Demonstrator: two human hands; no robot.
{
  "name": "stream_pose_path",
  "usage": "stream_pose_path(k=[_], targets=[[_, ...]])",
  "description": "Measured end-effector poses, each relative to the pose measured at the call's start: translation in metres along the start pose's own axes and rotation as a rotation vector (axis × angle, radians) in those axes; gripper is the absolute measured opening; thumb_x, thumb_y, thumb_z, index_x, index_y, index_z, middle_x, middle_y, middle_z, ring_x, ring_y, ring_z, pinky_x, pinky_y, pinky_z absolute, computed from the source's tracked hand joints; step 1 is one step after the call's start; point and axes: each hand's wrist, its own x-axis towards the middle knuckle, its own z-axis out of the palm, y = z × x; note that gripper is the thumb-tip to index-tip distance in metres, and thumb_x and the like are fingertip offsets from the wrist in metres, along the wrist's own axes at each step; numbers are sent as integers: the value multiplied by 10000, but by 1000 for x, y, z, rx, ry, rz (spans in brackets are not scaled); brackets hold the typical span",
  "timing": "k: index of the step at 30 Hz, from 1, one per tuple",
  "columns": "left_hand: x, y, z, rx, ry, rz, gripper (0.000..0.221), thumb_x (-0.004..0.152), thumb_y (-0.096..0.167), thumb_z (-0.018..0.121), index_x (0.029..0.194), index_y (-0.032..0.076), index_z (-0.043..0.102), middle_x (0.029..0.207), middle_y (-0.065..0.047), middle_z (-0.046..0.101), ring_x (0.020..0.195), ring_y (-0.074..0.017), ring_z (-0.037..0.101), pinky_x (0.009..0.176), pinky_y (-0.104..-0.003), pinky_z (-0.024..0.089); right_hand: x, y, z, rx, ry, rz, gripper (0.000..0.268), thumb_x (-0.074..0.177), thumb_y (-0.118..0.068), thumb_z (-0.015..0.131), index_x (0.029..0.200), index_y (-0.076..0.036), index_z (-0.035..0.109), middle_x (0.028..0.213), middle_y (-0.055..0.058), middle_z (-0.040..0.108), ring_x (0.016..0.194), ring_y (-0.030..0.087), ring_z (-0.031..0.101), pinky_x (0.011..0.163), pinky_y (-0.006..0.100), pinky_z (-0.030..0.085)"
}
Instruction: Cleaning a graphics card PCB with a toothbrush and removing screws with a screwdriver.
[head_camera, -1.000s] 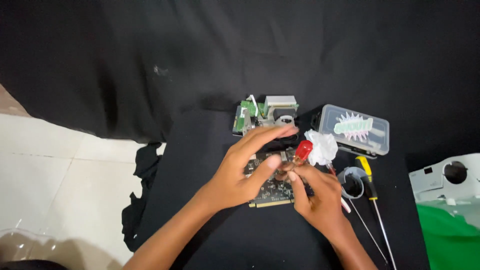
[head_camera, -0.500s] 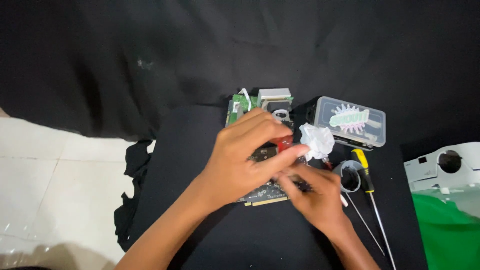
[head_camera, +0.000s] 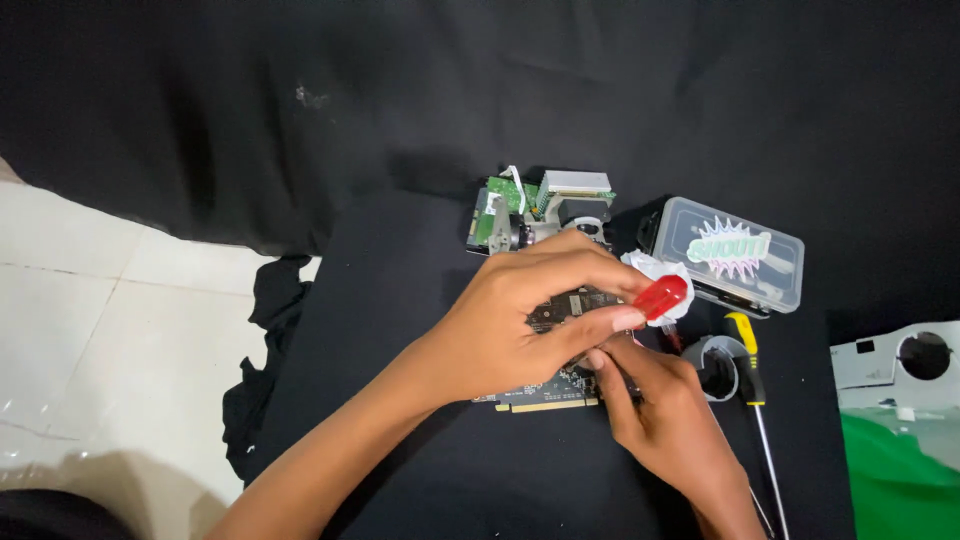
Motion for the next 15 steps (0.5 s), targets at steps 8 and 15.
stream_pose_path(k=[8, 15], targets=[[-1, -2, 0, 9, -15, -48, 354, 938, 273, 754, 1203, 102, 594, 1032, -20, 671, 967, -160, 647, 933, -311, 553, -1, 10, 4, -51, 227, -54, 124, 857, -76, 782, 981, -73, 774, 974, 26, 807, 791, 90, 779, 681, 251, 566], [-1, -13, -4, 421, -749, -602, 252, 873, 295, 669, 1042, 199, 508, 1010, 56, 670, 788, -273, 652, 636, -471, 449, 4, 13, -2, -33, 152, 31, 152, 960, -116, 654, 1075, -46, 724, 854, 44, 798, 759, 143, 803, 651, 268, 642]])
